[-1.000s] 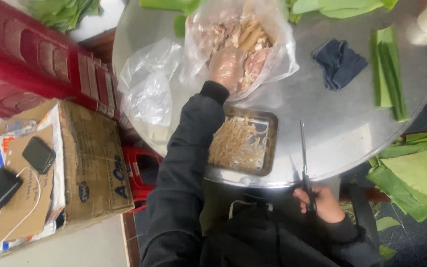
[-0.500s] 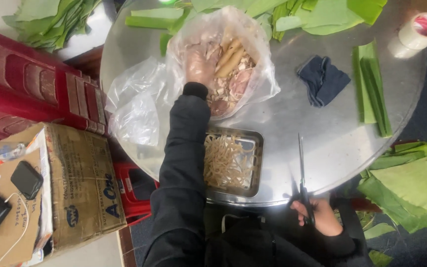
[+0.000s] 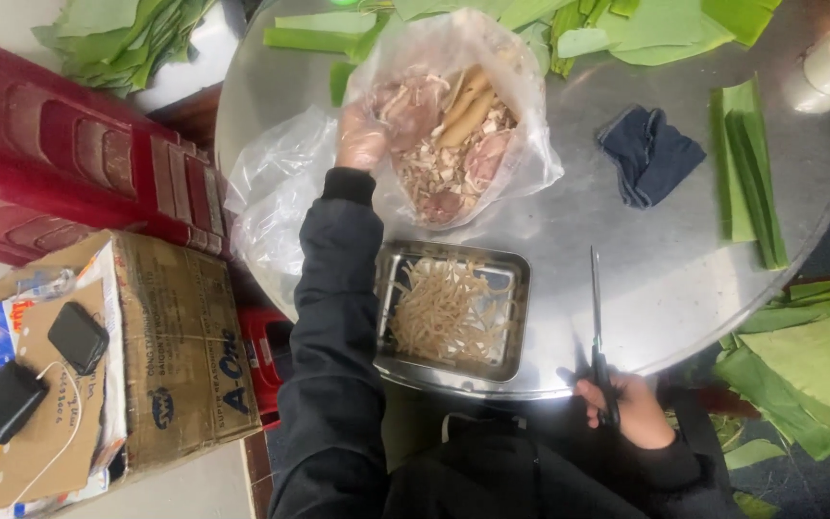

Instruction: Using scissors to trim and cut fibrous food ingredients in a metal tray on a preparation table.

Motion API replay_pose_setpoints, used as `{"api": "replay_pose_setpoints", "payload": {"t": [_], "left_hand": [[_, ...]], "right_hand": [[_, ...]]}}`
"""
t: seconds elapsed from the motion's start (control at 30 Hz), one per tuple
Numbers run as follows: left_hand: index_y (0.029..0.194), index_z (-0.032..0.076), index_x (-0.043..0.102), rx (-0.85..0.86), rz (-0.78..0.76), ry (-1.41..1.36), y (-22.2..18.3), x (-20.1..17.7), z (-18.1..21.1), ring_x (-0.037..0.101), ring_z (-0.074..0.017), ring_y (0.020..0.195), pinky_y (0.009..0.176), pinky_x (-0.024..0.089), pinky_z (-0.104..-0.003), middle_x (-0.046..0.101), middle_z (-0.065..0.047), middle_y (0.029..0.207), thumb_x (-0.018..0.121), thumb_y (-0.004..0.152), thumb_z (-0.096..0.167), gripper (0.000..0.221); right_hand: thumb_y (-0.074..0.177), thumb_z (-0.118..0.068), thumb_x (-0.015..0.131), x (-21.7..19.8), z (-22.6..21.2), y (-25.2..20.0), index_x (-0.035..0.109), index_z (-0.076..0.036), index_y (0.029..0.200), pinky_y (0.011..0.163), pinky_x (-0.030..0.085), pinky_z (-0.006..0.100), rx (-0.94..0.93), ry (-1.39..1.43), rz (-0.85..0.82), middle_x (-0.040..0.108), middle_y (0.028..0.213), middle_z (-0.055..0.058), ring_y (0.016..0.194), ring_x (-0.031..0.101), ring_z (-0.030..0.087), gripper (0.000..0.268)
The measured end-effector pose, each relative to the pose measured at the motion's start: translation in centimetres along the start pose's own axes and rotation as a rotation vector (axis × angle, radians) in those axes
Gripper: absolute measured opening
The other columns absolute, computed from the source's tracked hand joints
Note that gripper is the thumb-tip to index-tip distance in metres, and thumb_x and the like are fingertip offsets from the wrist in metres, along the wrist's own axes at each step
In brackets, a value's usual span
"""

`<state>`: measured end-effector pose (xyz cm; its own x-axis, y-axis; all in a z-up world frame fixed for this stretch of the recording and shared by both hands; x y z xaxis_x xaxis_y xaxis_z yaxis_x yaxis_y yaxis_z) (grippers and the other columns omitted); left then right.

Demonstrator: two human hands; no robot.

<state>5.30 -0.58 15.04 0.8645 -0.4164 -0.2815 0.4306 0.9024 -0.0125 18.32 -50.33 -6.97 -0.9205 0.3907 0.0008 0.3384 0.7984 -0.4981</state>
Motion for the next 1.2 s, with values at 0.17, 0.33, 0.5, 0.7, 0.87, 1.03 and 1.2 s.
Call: {"api": "replay_pose_setpoints", "payload": {"t": [0.17,0.33,0.5,0.7,0.87,1.03,1.2], "left_hand": [[0.135,0.016,0.059,-0.067,-0.144,-0.238,-2.0,-1.0,-2.4,0.061,-0.0286,0.132,0.109,0.055,-0.049,0.058,-0.011,0.143,0.064,0.091,-0.002,0.048],[0.138,0.012,0.056,-0.206,-0.102,-0.390,-5.3,0.3,-4.6,0.067,-0.0280,0.123,0.106,0.056,-0.049,0.064,-0.012,0.136,0.071,0.087,0.005,0.053],[0.150,0.006,0.044,0.026,-0.214,-0.713,-9.7,1.3,-5.8,0.046,-0.0387,0.143,0.115,0.042,-0.063,0.042,-0.021,0.156,0.091,0.068,0.014,0.095],[0.156,0.007,0.042,0.151,-0.420,-0.896,-15.5,2.3,-5.3,0.056,-0.0349,0.134,0.108,0.055,-0.051,0.050,-0.019,0.153,0.092,0.079,0.024,0.093],[0.146,0.013,0.055,0.255,-0.382,-1.001,-17.6,2.1,-6.2,0.053,-0.0367,0.131,0.106,0.051,-0.053,0.049,-0.019,0.148,0.078,0.081,-0.003,0.070],[0.149,0.010,0.049,0.275,-0.426,-1.024,-21.2,1.9,-5.7,0.053,-0.0342,0.136,0.109,0.051,-0.046,0.048,-0.017,0.152,0.083,0.086,0.001,0.072],[0.160,0.009,0.033,0.390,-0.342,-0.704,-23.0,1.3,-3.7,0.030,-0.0311,0.158,0.134,0.022,-0.051,0.033,-0.012,0.167,0.078,0.091,0.025,0.083]], "right_hand": [[0.081,-0.019,0.076,1.1,-1.2,0.2,0.075,0.010,0.098,0.048,0.064,0.036,0.103,0.031,-0.014,0.077,0.074,0.022,0.048,0.066,0.025,0.033],[0.079,-0.021,0.076,1.8,-2.2,0.2,0.076,0.009,0.101,0.048,0.064,0.035,0.090,-0.009,-0.024,0.081,0.080,0.022,0.046,0.066,0.023,0.037],[0.080,-0.022,0.077,1.3,-1.9,0.4,0.077,0.009,0.083,0.048,0.063,0.037,0.050,0.001,-0.012,0.076,0.062,0.021,0.043,0.066,0.025,0.031],[0.082,-0.020,0.077,1.3,-2.0,0.4,0.074,0.007,0.069,0.044,0.061,0.038,-0.042,0.008,-0.033,0.068,0.052,0.018,0.041,0.066,0.027,0.030],[0.082,-0.019,0.078,2.2,-3.5,-0.1,0.079,0.006,0.077,0.054,0.061,0.037,-0.001,-0.028,-0.034,0.071,0.055,0.016,0.047,0.069,0.026,0.026],[0.082,-0.023,0.077,1.9,-1.3,1.0,0.074,0.003,0.074,0.047,0.061,0.034,-0.084,-0.020,-0.078,0.070,0.057,0.013,0.045,0.067,0.023,0.027],[0.083,-0.025,0.076,2.2,-3.0,0.2,0.076,0.000,0.073,0.053,0.061,0.034,-0.077,-0.089,-0.067,0.071,0.054,0.012,0.045,0.068,0.022,0.028]]}}
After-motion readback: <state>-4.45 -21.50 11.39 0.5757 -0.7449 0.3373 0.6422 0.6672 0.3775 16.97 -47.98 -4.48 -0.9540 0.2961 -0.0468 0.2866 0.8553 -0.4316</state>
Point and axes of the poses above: each hand's wrist, its own y-axis towards the middle knuckle, its own x-axis out of the palm, z = x × y, the point moved 3 cm from there along y, towards the middle knuckle
